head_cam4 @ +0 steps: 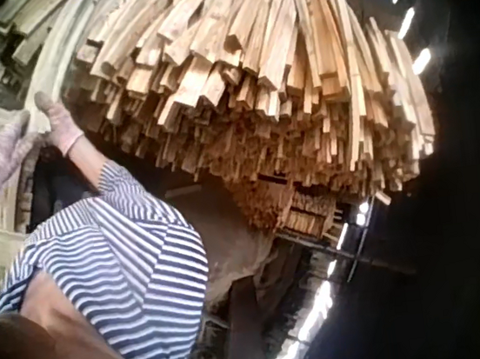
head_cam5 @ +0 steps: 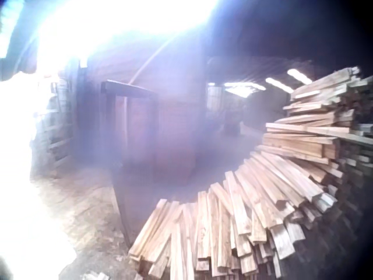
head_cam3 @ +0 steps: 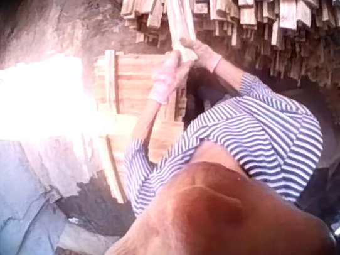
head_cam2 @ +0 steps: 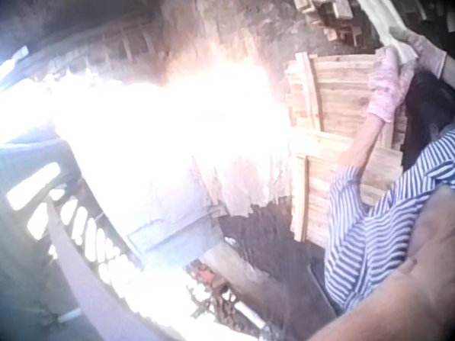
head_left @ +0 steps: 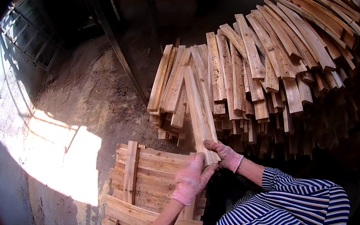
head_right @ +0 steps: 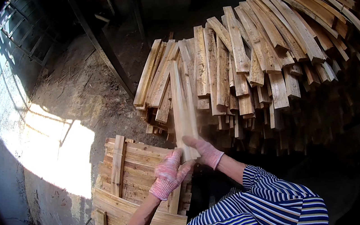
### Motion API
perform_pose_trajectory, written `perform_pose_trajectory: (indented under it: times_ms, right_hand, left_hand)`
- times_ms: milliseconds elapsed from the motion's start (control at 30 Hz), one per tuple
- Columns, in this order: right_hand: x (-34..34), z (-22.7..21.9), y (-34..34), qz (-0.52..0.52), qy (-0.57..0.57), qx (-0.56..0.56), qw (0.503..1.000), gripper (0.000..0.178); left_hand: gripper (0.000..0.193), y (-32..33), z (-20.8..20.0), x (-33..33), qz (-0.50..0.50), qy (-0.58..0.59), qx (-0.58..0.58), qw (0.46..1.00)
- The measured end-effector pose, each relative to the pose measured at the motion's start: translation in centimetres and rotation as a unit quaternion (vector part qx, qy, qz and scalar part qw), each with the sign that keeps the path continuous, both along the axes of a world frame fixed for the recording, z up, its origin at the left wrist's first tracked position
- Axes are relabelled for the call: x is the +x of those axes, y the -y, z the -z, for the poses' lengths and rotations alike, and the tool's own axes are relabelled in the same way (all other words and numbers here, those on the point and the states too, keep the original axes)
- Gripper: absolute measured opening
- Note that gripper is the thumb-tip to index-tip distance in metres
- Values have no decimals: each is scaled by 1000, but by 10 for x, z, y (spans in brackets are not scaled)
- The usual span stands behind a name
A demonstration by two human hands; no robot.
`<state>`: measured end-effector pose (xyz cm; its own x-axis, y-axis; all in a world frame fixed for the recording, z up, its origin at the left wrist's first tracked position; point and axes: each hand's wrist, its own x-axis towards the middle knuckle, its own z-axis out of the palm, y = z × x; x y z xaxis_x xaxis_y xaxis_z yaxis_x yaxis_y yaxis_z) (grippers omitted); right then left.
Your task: The person repeatedly picks up wooden planks from a large pile and stacks them into a neat pile on the floor. The person wears gloves and handles the planks by hand, arranging them in layers.
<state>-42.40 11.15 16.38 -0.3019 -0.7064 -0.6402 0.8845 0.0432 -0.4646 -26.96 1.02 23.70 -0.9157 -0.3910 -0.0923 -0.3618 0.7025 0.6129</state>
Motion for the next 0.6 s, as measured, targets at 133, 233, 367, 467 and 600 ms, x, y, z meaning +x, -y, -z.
perform_pose_trajectory:
  times_ms: [133,233,367,467,600]
  right_hand:
    - [22,-14,-41,-71,-47,-26,996,47]
    - [76,-29,-76,-142,-148,-6,979,75]
    - [130,-20,-116,-248,-365,-23,897,121]
    - [137,-2,-88,-325,-511,-1,796,136]
    - [146,-26,19,-319,-404,-186,837,115]
  left_hand:
    - [68,19,93,-6,-124,-147,378,906]
    - [67,24,77,-27,-272,-109,540,789]
    - [62,43,38,0,-353,-243,643,635]
    - [60,53,-1,55,-354,-367,556,657]
    - [61,75,-28,129,-263,-456,466,711]
